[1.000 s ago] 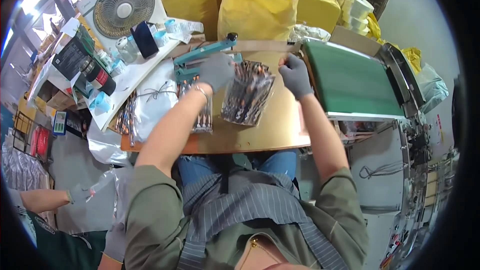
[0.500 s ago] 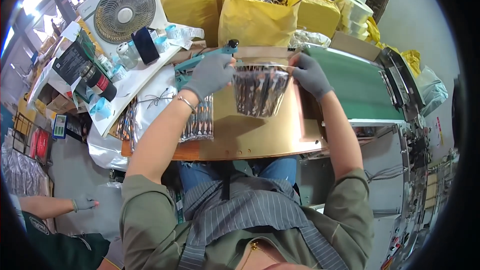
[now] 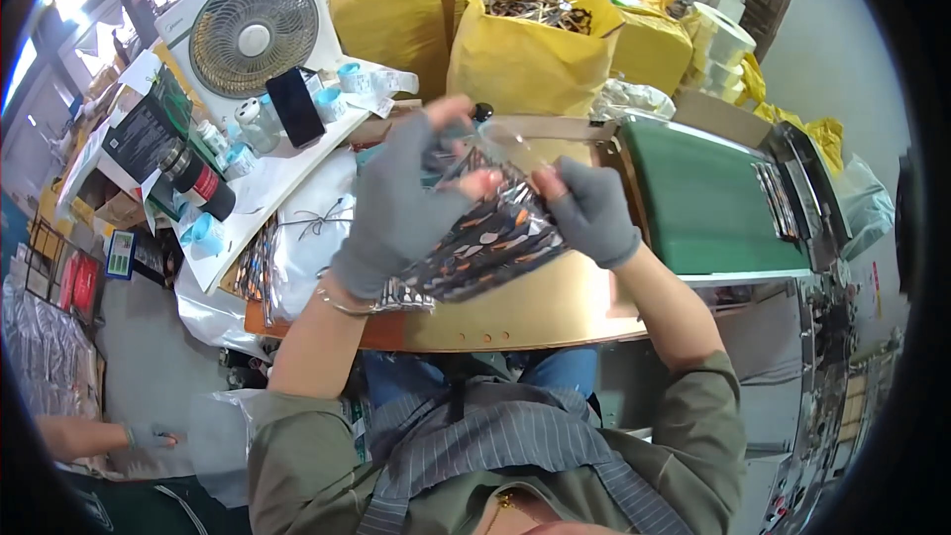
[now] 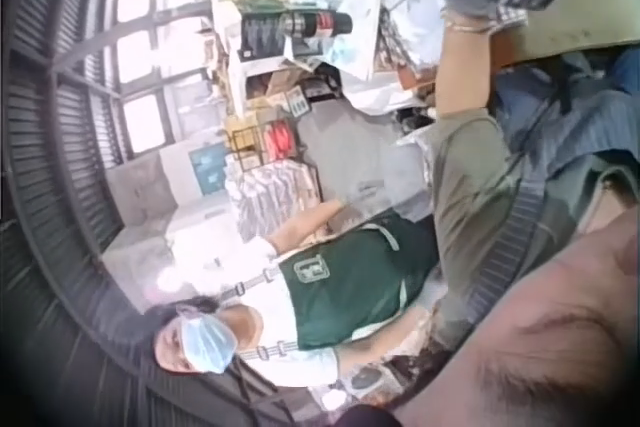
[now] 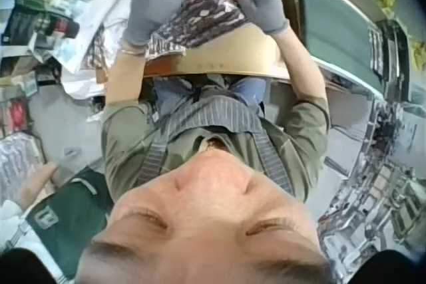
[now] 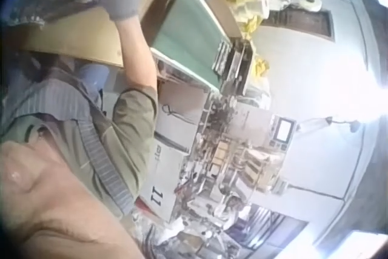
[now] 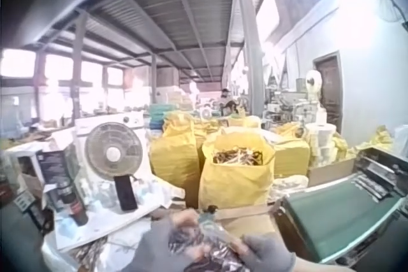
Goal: Gathering bundles of pens, placing them into plastic bags, and sealing the bags using a heat sealer.
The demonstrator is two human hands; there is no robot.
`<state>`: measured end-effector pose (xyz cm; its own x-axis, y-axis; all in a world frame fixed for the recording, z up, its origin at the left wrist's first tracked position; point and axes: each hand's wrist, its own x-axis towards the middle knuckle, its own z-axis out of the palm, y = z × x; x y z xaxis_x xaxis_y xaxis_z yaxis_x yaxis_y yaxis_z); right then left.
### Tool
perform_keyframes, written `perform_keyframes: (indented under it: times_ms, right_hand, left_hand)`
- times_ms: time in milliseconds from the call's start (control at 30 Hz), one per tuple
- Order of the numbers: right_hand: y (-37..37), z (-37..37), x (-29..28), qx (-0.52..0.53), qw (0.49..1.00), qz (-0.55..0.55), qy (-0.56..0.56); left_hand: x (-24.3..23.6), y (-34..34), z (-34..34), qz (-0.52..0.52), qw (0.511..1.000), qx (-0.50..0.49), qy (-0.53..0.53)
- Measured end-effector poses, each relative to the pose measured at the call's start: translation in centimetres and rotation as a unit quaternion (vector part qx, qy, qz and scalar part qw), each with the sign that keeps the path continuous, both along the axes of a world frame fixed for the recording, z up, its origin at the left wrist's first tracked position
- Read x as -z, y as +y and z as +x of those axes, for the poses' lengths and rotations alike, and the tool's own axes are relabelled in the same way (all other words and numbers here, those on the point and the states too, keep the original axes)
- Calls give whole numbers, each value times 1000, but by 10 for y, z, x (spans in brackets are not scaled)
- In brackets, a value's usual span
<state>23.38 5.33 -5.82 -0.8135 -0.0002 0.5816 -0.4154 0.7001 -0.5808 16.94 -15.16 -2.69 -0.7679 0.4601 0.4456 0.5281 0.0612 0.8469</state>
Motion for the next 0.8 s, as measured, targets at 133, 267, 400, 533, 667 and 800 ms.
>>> perform_keyframes:
  times_ms: [133,267,400,533,667,800]
  right_hand:
    - [-4,-69,32,0,996,93,-12]
    - [25,-166,103,138,971,193,28]
    - [25,-247,116,176,982,58,35]
    - [-29,-244,50,135,987,90,-13]
    - [8,-257,123,234,944,211,-97]
    - [9,-262,156,261,936,197,-130]
  left_hand:
    - [64,-16,-32,-26,946,164,-278]
    - [190,-3,-83,9,936,18,-350]
    - [202,4,-105,-27,895,-73,-439]
    - [245,-15,-162,102,895,-44,-431]
    - [232,-23,-182,42,867,-63,-493]
    - [251,-30,-170,31,902,-106,-418]
